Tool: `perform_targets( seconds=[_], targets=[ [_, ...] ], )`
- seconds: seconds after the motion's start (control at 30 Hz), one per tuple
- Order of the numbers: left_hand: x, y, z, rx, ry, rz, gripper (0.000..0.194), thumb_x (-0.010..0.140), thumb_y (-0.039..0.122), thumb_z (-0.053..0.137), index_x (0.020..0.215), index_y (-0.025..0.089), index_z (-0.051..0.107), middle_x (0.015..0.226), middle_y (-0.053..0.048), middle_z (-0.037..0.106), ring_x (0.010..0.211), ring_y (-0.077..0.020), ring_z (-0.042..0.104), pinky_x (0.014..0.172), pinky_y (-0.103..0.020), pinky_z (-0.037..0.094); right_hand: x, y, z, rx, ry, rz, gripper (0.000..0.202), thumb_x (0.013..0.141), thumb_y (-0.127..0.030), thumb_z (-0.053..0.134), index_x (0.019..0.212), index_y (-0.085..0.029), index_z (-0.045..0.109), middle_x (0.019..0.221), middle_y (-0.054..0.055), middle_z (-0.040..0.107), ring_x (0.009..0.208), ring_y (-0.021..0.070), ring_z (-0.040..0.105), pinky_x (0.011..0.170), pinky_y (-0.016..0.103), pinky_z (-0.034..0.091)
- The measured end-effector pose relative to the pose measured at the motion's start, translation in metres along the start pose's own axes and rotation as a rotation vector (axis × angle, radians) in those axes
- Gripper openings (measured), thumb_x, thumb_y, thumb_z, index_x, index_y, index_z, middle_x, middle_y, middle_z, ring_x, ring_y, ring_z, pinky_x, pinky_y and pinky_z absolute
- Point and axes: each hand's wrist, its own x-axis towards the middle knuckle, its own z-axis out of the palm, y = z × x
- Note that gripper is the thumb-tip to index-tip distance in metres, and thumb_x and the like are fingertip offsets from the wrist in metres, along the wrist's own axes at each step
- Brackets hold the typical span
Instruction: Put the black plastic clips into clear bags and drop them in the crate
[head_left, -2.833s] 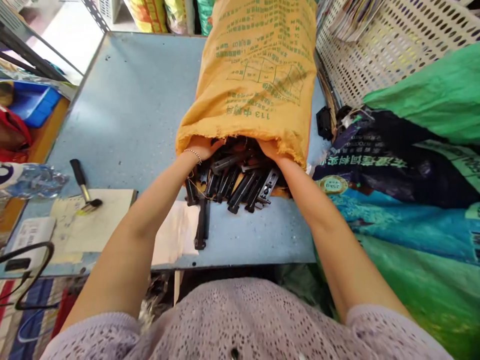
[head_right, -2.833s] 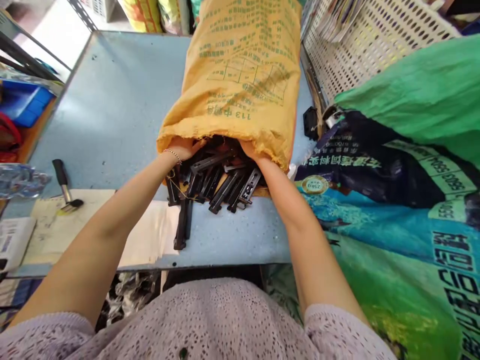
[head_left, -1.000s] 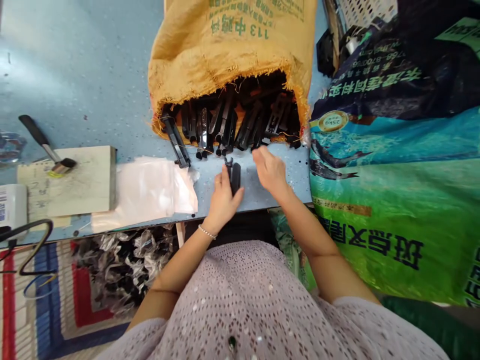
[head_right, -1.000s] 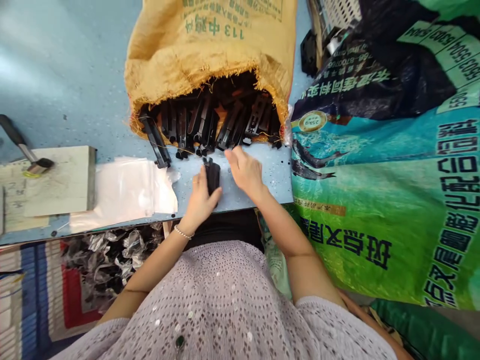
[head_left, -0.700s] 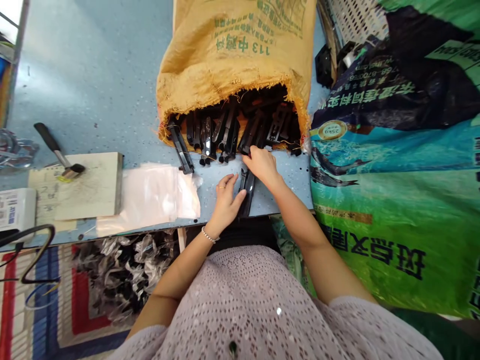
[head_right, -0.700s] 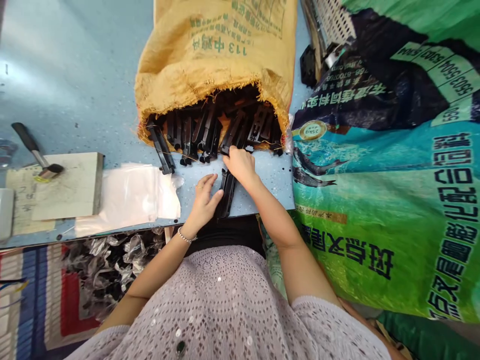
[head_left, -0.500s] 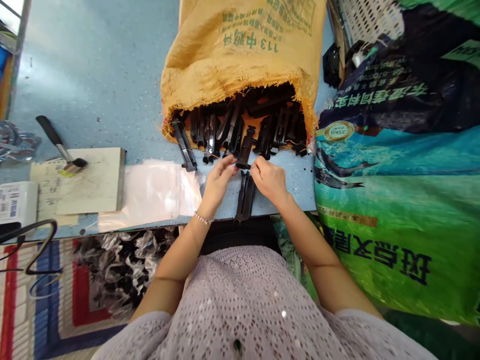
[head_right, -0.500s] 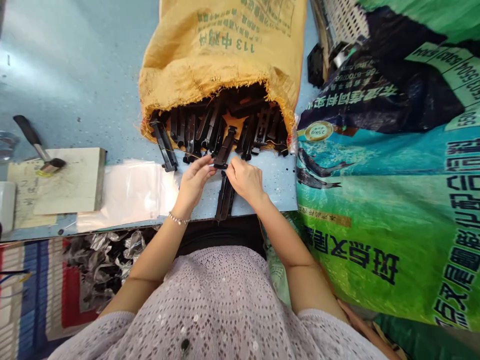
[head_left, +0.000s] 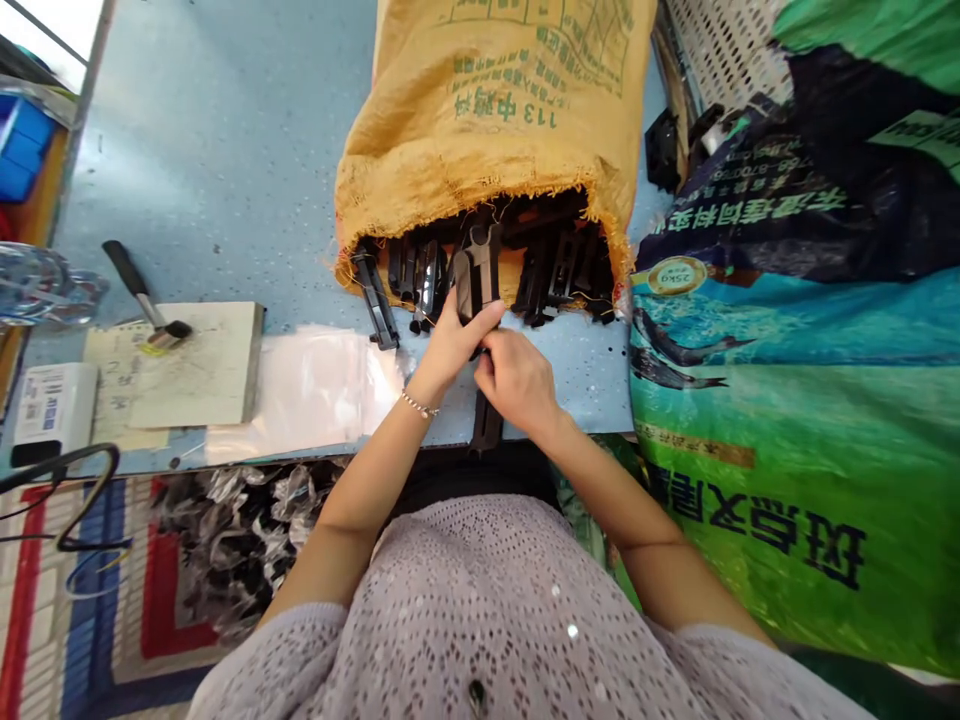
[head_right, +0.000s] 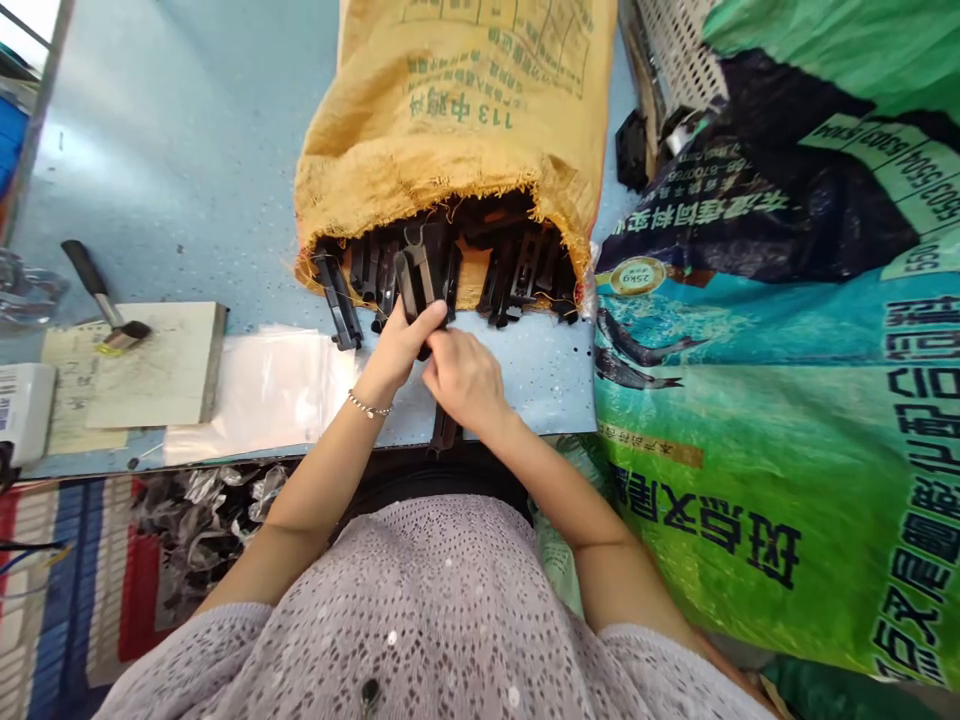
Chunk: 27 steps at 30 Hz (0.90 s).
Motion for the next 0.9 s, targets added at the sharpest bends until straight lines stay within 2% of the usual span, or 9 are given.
perform_targets(
  seconds=[0.1, 0.2, 0.27, 0.37, 0.43, 0.53, 0.67, 0.77, 0.9],
  targets=[
    [-0.021, 0.010, -0.016, -0.190, -0.045, -0.048, 0.065, 0.083, 0.055, 0.073, 0.137, 0.029, 0.049, 0.116, -0.006, 0.066, 0.091, -0.0186, 0.070, 0.081, -0.031, 0.057, -0.015, -0.011, -0.018, 0.241, -0.124, -0.087, 0.023, 0.104, -0.042, 0.047, 0.119, -0.027, 0.054, 0.092, 0.005, 0.074, 0.079, 0.0226, 0.071, 0.075, 0.038, 0.057],
    [-0.045, 0.012, -0.033, -0.500, -0.199, -0.216, 0.052, 0.083, 0.062, 0.062, 0.119, 0.024, 0.056, 0.085, -0.002, 0.064, 0.049, -0.0096, 0.053, 0.048, -0.025, 0.044, -0.004, -0.002, -0.027, 0.257, 0.011, -0.057, 0.032, 0.106, -0.051, 0.041, 0.124, -0.027, 0.052, 0.099, 0.006, 0.073, 0.084, 0.0219, 0.070, 0.077, 0.038, 0.056],
    [-0.059, 0.011, -0.039, -0.611, -0.322, -0.322, 0.053, 0.081, 0.065, 0.060, 0.109, 0.020, 0.060, 0.075, -0.002, 0.063, 0.044, -0.0104, 0.051, 0.040, -0.025, 0.038, 0.013, 0.007, -0.022, 0.109, 0.047, -0.126, 0.040, 0.105, -0.058, 0.041, 0.118, -0.024, 0.057, 0.106, 0.010, 0.071, 0.095, 0.0257, 0.068, 0.083, 0.041, 0.054],
    [-0.072, 0.010, -0.037, -0.697, -0.397, -0.412, 0.057, 0.079, 0.069, 0.063, 0.105, 0.019, 0.062, 0.068, -0.002, 0.060, 0.044, -0.0115, 0.053, 0.036, -0.023, 0.033, 0.038, 0.012, -0.005, -0.075, -0.099, -0.225, 0.050, 0.105, -0.063, 0.036, 0.105, -0.021, 0.063, 0.099, 0.012, 0.071, 0.096, 0.0275, 0.066, 0.082, 0.039, 0.050],
    [-0.075, 0.009, -0.033, -0.741, -0.324, -0.412, 0.055, 0.077, 0.068, 0.066, 0.103, 0.019, 0.062, 0.066, 0.001, 0.058, 0.044, -0.0096, 0.051, 0.036, -0.021, 0.033, 0.046, 0.008, 0.007, -0.165, -0.169, -0.156, 0.055, 0.106, -0.063, 0.031, 0.101, -0.019, 0.064, 0.091, 0.011, 0.070, 0.091, 0.0253, 0.066, 0.076, 0.035, 0.046],
    [-0.072, 0.004, -0.032, -0.721, -0.051, -0.362, 0.043, 0.079, 0.057, 0.069, 0.099, 0.019, 0.063, 0.073, 0.001, 0.062, 0.056, -0.0092, 0.059, 0.046, -0.019, 0.046, 0.034, -0.007, 0.015, -0.228, -0.199, -0.024, 0.061, 0.109, -0.061, 0.023, 0.100, -0.017, 0.065, 0.083, 0.008, 0.069, 0.082, 0.0213, 0.064, 0.068, 0.030, 0.040],
    [-0.075, -0.011, -0.041, -0.532, 0.198, -0.342, 0.035, 0.087, 0.052, 0.058, 0.098, 0.019, 0.066, 0.074, 0.000, 0.063, 0.064, -0.0122, 0.060, 0.061, -0.024, 0.055, -0.010, -0.026, 0.017, -0.122, -0.341, -0.303, 0.060, 0.109, -0.059, 0.025, 0.090, -0.018, 0.066, 0.080, 0.008, 0.069, 0.077, 0.0196, 0.063, 0.066, 0.031, 0.039],
    [-0.087, -0.027, -0.050, -0.210, 0.181, -0.281, 0.038, 0.093, 0.052, 0.052, 0.105, 0.020, 0.069, 0.085, -0.004, 0.069, 0.082, -0.0175, 0.067, 0.078, -0.030, 0.058, -0.022, -0.028, 0.016, -0.101, -0.473, -0.323, 0.058, 0.110, -0.052, 0.025, 0.085, -0.021, 0.066, 0.075, 0.007, 0.069, 0.072, 0.0197, 0.063, 0.064, 0.032, 0.040],
    [-0.104, -0.045, -0.051, 0.394, 0.005, -0.157, 0.057, 0.101, 0.049, 0.044, 0.149, 0.020, 0.052, 0.115, -0.012, 0.074, 0.108, -0.0263, 0.069, 0.095, -0.040, 0.055, 0.024, -0.010, 0.012, -0.213, -0.354, 0.093, 0.058, 0.110, -0.055, 0.023, 0.119, -0.016, 0.065, 0.088, 0.011, 0.074, 0.081, 0.0259, 0.070, 0.071, 0.034, 0.046]
  ],
)
